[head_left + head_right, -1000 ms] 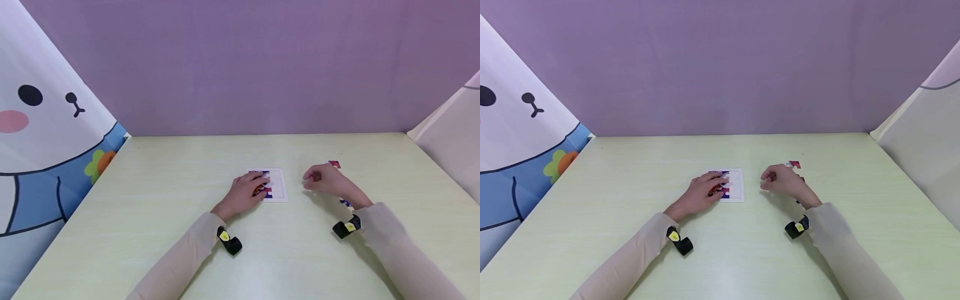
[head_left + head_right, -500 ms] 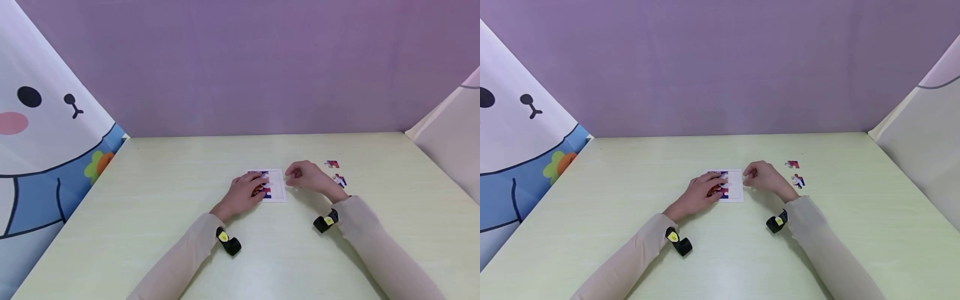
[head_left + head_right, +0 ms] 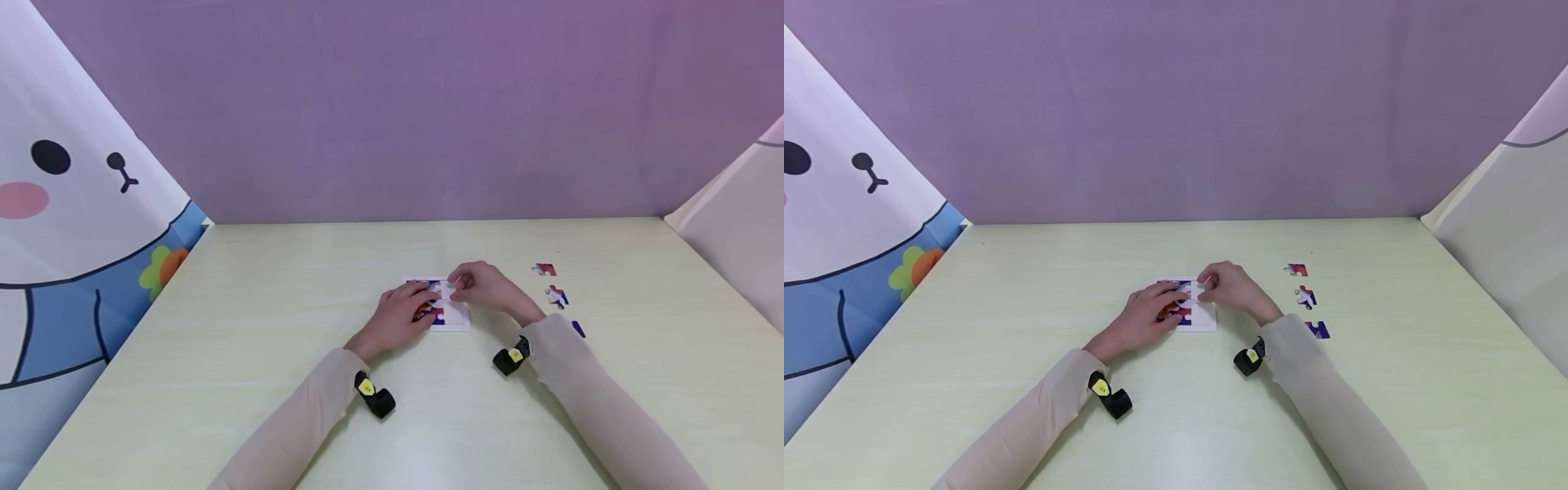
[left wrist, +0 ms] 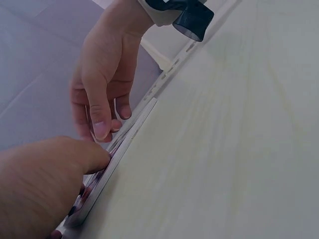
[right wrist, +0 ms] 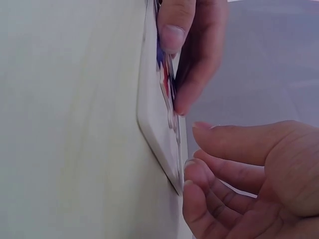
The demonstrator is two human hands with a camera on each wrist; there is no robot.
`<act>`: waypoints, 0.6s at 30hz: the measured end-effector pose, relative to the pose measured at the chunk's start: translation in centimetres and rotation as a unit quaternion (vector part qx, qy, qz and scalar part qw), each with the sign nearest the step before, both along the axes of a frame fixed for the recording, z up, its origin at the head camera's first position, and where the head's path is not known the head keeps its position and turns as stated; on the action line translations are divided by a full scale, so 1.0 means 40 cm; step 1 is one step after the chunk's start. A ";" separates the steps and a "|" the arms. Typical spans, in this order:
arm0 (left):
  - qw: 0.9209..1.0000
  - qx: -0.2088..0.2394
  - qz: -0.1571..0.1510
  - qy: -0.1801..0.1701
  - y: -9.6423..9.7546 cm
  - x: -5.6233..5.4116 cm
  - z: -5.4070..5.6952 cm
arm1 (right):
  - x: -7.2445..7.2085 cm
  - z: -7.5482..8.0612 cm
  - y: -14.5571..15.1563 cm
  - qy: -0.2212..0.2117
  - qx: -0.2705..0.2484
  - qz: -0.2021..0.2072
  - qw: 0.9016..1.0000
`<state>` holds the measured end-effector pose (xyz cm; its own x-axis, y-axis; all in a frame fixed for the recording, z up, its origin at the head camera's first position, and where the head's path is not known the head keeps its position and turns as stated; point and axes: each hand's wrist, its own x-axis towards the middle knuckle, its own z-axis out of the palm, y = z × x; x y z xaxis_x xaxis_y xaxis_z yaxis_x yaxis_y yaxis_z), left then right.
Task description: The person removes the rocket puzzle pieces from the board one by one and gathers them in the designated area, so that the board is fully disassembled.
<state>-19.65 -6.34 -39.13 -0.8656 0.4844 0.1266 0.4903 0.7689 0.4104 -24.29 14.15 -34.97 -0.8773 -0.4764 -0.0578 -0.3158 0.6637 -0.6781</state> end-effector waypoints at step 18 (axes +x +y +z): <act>1.000 0.005 -0.001 0.008 0.000 -0.002 -0.005 | -0.013 -0.003 -0.045 0.004 0.042 -0.005 0.999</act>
<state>-19.74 -6.36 -39.35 -0.8619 0.4856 0.1459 0.4994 0.7635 0.4095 -24.82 12.34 -35.09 -0.8823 -0.4620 -0.0898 -0.3146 0.7209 -0.6175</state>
